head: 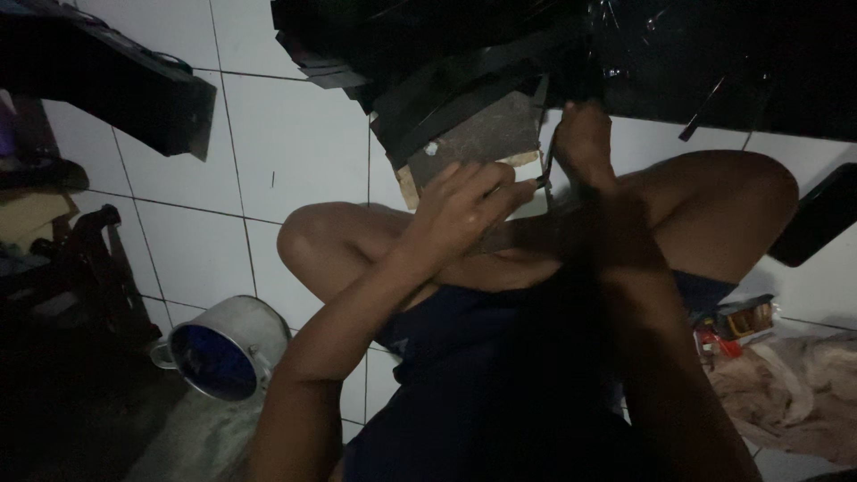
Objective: The person sits on the floor and repeatedly cuts a black sheet of material into thin strips using a knife against a small wooden block. The cut strips are placed in a pile on the floor.
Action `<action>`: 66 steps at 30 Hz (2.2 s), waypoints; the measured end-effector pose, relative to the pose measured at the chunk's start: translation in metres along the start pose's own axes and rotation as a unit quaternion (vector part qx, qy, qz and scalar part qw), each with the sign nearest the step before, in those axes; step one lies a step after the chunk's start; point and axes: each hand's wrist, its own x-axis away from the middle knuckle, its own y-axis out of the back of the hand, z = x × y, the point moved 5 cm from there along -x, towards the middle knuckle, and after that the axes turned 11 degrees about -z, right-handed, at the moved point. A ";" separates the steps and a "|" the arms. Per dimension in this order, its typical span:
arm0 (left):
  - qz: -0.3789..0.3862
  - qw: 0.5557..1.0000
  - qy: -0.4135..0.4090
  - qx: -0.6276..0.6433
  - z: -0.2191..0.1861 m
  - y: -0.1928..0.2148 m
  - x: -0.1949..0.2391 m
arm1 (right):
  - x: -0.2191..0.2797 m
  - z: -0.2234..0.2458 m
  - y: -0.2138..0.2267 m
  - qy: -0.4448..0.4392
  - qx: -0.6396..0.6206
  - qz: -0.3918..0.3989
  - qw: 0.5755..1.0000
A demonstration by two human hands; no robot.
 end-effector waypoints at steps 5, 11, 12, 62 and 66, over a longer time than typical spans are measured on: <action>-0.025 0.999 -0.005 -0.018 -0.004 0.002 -0.002 | -0.006 0.002 0.009 0.046 0.119 -0.048 0.991; -0.049 0.998 0.028 0.014 -0.004 0.005 -0.010 | -0.025 -0.032 0.010 -0.085 -0.132 0.036 0.987; -0.055 0.998 0.040 0.019 -0.005 0.007 -0.008 | -0.021 -0.039 0.014 -0.113 -0.369 0.082 0.919; 0.007 0.999 -0.045 -0.028 -0.014 0.008 -0.005 | 0.136 0.021 0.051 -0.001 -0.569 0.070 0.819; -0.002 0.998 -0.059 -0.030 -0.017 0.011 -0.007 | 0.131 0.020 0.052 -0.018 -0.512 0.076 0.856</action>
